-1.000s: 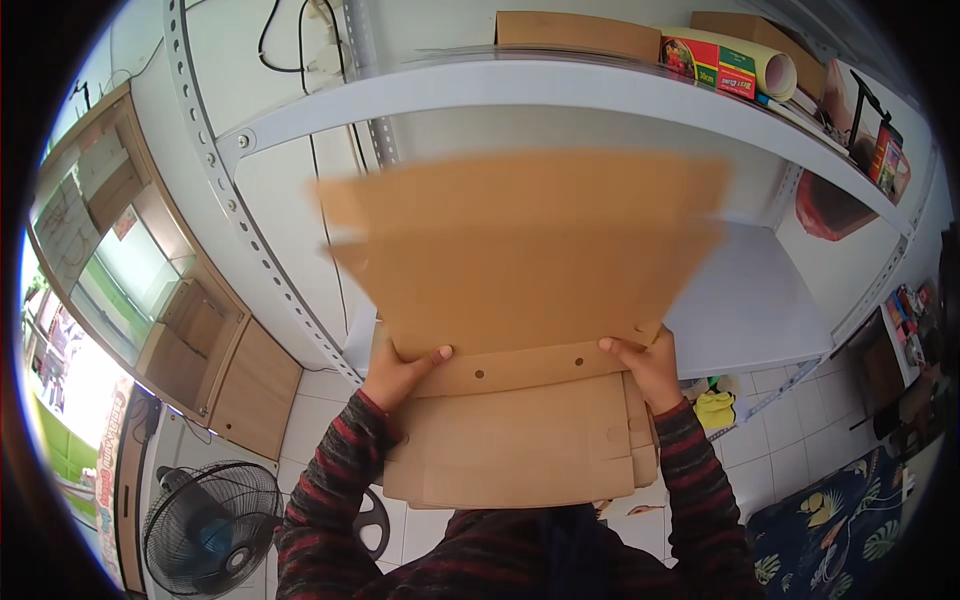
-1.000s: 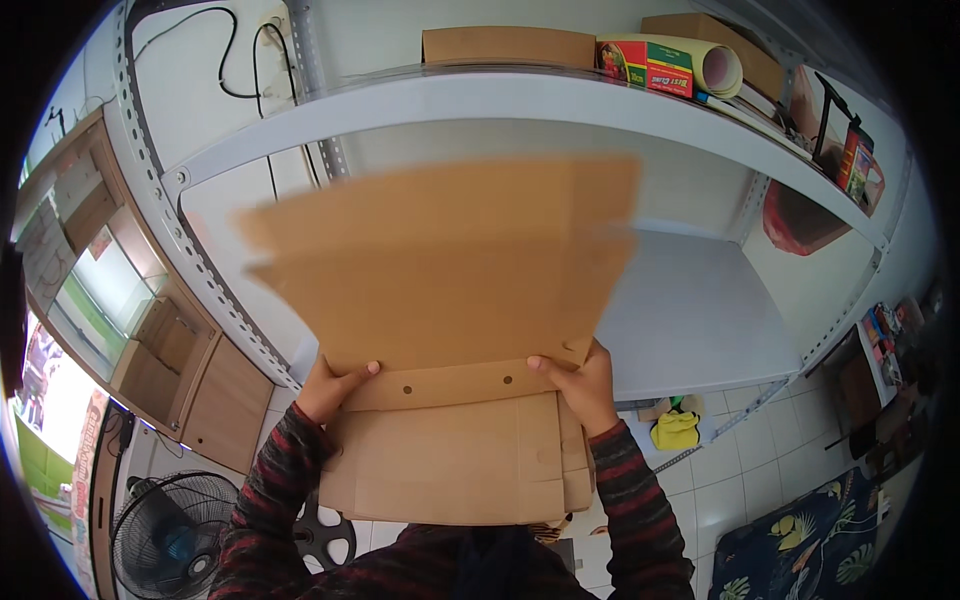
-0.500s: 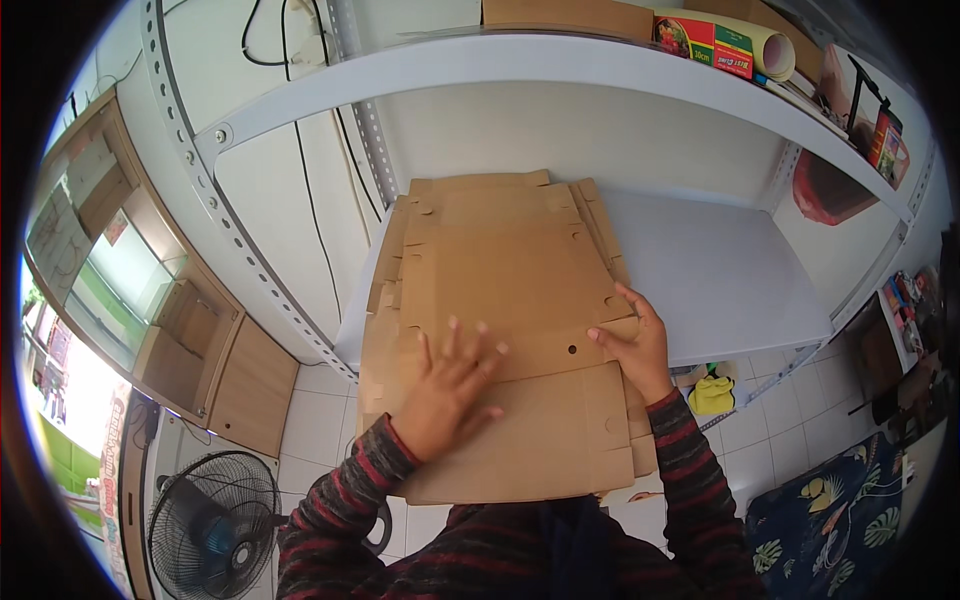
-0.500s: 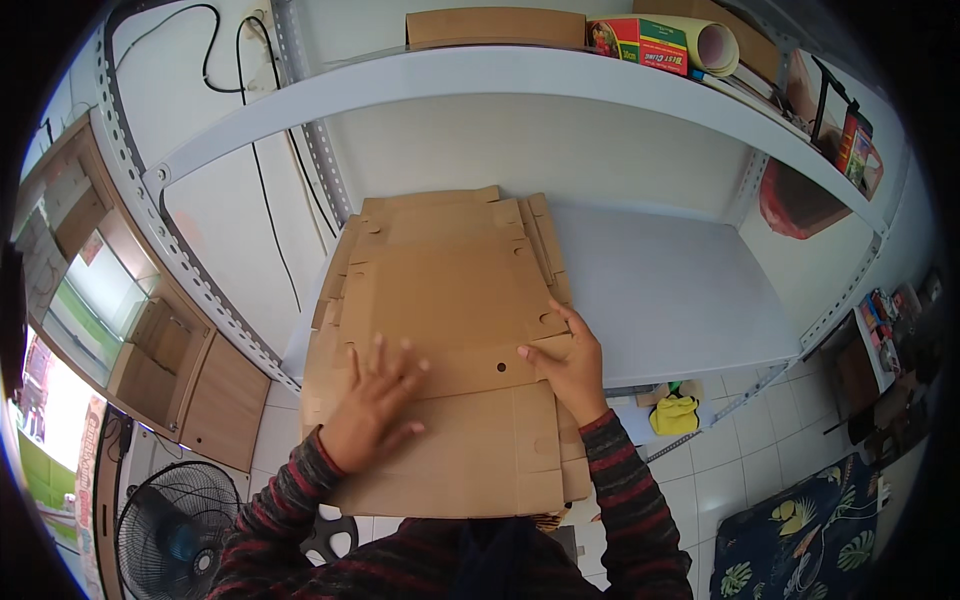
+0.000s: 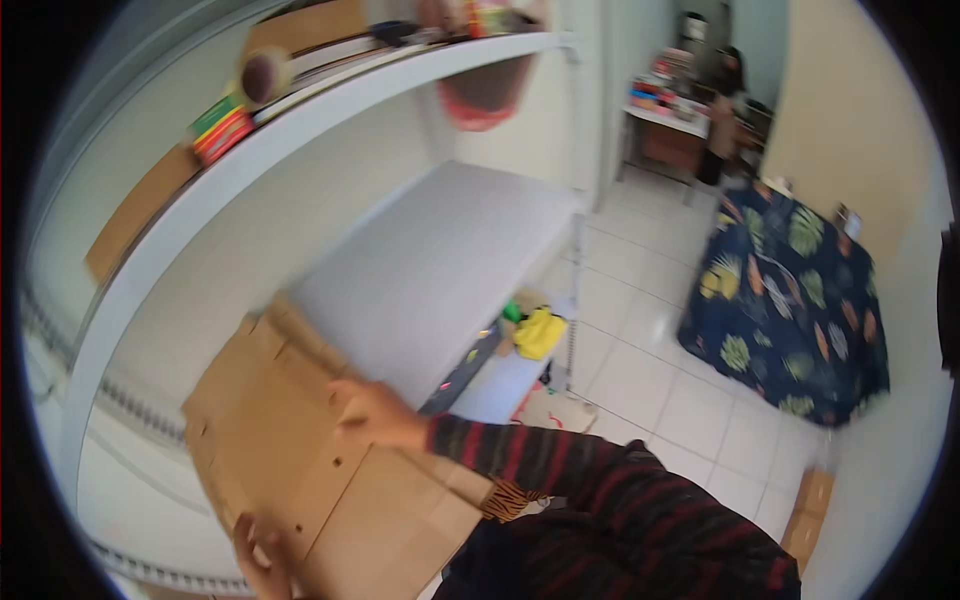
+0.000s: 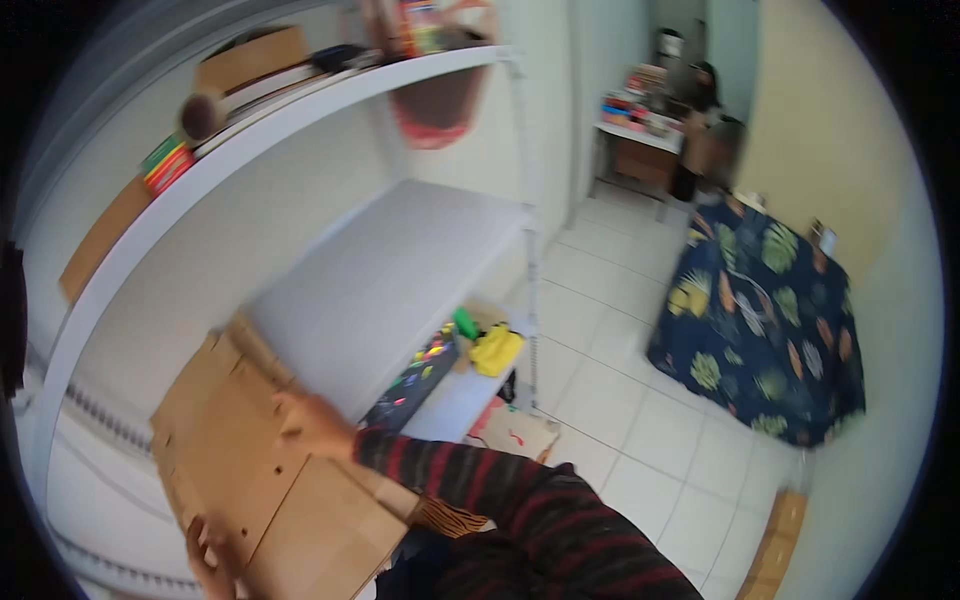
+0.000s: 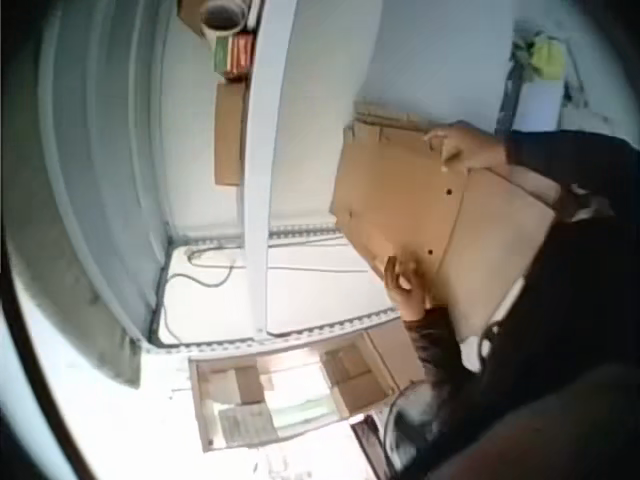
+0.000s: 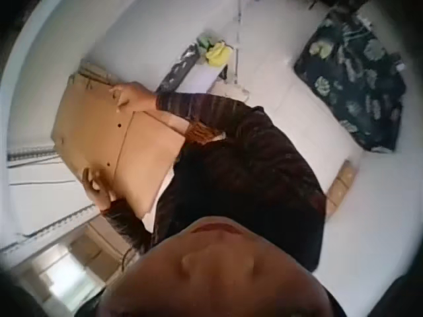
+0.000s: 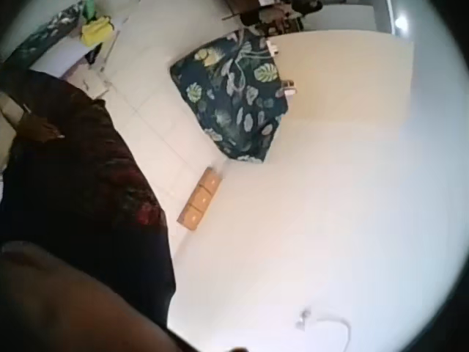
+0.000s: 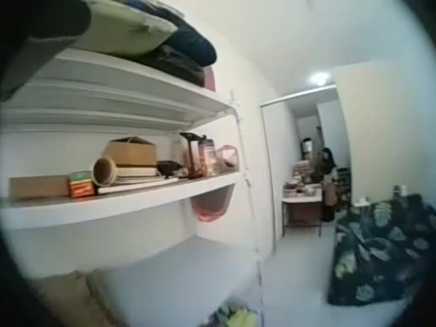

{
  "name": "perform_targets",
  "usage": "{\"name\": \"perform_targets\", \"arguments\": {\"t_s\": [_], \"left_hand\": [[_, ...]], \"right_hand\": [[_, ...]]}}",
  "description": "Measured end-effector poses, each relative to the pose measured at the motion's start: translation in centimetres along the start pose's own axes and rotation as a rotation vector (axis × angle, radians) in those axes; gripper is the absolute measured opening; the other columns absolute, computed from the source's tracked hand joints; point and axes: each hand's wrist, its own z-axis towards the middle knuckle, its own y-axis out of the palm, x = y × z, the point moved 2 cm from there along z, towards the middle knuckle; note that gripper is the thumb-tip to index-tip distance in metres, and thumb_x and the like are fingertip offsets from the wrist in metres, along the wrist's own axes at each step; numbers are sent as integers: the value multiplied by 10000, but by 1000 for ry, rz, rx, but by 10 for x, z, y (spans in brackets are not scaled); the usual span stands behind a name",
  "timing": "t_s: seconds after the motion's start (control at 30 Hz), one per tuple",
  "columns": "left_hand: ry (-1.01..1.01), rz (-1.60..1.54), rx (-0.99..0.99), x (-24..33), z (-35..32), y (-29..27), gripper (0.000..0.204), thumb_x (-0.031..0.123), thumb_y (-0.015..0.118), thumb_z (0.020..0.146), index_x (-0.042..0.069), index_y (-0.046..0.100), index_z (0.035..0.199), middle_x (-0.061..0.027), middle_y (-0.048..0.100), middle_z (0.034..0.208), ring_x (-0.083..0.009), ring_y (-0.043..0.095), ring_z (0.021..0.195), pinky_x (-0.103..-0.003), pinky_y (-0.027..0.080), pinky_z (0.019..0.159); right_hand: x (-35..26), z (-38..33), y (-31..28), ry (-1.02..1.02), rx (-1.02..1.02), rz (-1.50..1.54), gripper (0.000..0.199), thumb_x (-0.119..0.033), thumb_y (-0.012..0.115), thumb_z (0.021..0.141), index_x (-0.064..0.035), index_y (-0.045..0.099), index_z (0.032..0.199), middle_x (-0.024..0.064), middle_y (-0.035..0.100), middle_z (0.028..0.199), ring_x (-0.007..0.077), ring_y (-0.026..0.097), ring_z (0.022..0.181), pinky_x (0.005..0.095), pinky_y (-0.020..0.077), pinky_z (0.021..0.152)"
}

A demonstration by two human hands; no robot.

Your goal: The person assembles flat-packed cardboard boxes by hand. They fold the side flaps and tuck the tabs into the corresponding slots to form the box structure. The person handles multiple boxes sequentially, stacking the finished ones on a shelf.

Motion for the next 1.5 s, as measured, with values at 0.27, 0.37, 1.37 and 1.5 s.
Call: {"name": "perform_targets", "arguments": {"t_s": [0.27, 0.37, 1.37, 1.5], "left_hand": [[-192, 94, -41, -37, 16, -2, 517, 321, 707, 890, -4, 583, 1273, -187, 634, 1214, -272, 594, 1095, -383, 474, 938], [-147, 81, -30, -27, 17, -6, 509, 324, 720, 879, 4, 601, 1256, -167, 634, 1223, -263, 578, 1115, -377, 457, 960], [448, -601, -432, 64, -17, 11, 425, -15, 715, 722, 3, 671, 1144, -181, 637, 1125, -286, 595, 1109, -414, 455, 978], [615, -449, -665, 102, -7, 38, 466, 62, 705, 822, 7, 586, 1269, -163, 593, 1258, -325, 535, 1206, -402, 419, 1027]], "right_hand": [[-28, -13, -23, 254, 168, 103, 746, -195, 721, 758, 23, 390, 1389, 240, 611, 1142, 365, 591, 1069, 418, 459, 917], [-14, 0, -14, 195, 299, 60, 670, -233, 717, 768, 39, 462, 1325, 219, 624, 1097, 353, 595, 1054, 412, 460, 908], [2, 63, -60, 67, -233, 1075, 172, -14, 589, 886, -80, 626, 1041, 91, 639, 1164, 186, 608, 1064, 352, 508, 878], [18, 64, -84, 36, -595, 1416, 219, -155, 549, 923, -107, 584, 1134, 87, 597, 1253, 208, 590, 1110, 382, 499, 883]]}}
